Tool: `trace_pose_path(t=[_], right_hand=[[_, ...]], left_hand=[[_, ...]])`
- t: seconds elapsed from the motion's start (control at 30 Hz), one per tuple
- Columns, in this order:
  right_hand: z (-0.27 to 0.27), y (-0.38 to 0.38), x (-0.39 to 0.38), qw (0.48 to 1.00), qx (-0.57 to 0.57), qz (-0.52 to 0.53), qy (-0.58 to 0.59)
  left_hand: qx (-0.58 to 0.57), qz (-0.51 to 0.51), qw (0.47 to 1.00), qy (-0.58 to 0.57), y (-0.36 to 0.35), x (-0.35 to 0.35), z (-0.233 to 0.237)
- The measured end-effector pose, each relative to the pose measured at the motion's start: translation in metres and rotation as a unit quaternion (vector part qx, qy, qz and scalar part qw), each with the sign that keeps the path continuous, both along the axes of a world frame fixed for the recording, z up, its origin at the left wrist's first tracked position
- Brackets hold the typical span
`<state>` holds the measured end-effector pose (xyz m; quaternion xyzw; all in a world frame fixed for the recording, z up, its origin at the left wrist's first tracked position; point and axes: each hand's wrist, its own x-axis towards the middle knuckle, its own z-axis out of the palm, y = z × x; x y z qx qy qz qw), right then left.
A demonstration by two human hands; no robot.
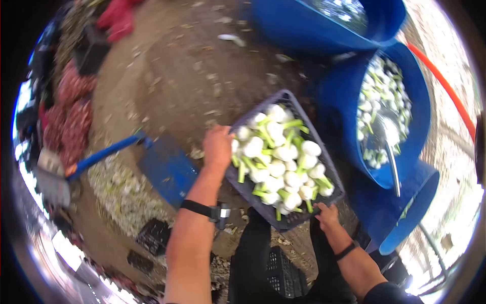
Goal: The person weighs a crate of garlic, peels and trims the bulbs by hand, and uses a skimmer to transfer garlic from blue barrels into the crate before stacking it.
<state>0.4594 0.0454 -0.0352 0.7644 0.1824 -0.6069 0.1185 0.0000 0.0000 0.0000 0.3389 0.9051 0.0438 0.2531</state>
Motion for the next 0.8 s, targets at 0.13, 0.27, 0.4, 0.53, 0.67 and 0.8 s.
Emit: trace_pose_path(t=[0.13, 0.27, 0.4, 0.53, 0.67, 0.8], right_hand=[[0.037, 0.186, -0.039, 0.973, 0.216, 0.087, -0.001], [0.042, 0.16, -0.105, 0.929, 0.271, 0.221, 0.118], [0.1, 0.114, -0.149, 0.872, 0.293, 0.367, 0.14], [0.087, 0.07, -0.259, 0.768, 0.266, 0.561, 0.157], [0.051, 0.009, -0.361, 0.7, 0.262, 0.64, 0.177], [0.0, -0.038, -0.427, 0.659, 0.272, 0.673, 0.196]], left_hand=[[0.199, 0.134, 0.965, -0.106, 0.081, 0.001, -0.08], [0.208, 0.28, 0.936, -0.044, -0.099, 0.016, -0.04], [0.185, 0.369, 0.91, -0.027, -0.246, 0.078, -0.032], [0.132, 0.514, 0.842, -0.096, -0.338, 0.05, 0.01], [0.124, 0.552, 0.824, -0.036, -0.438, 0.028, -0.04], [0.145, 0.618, 0.772, -0.002, -0.511, 0.007, -0.072]])
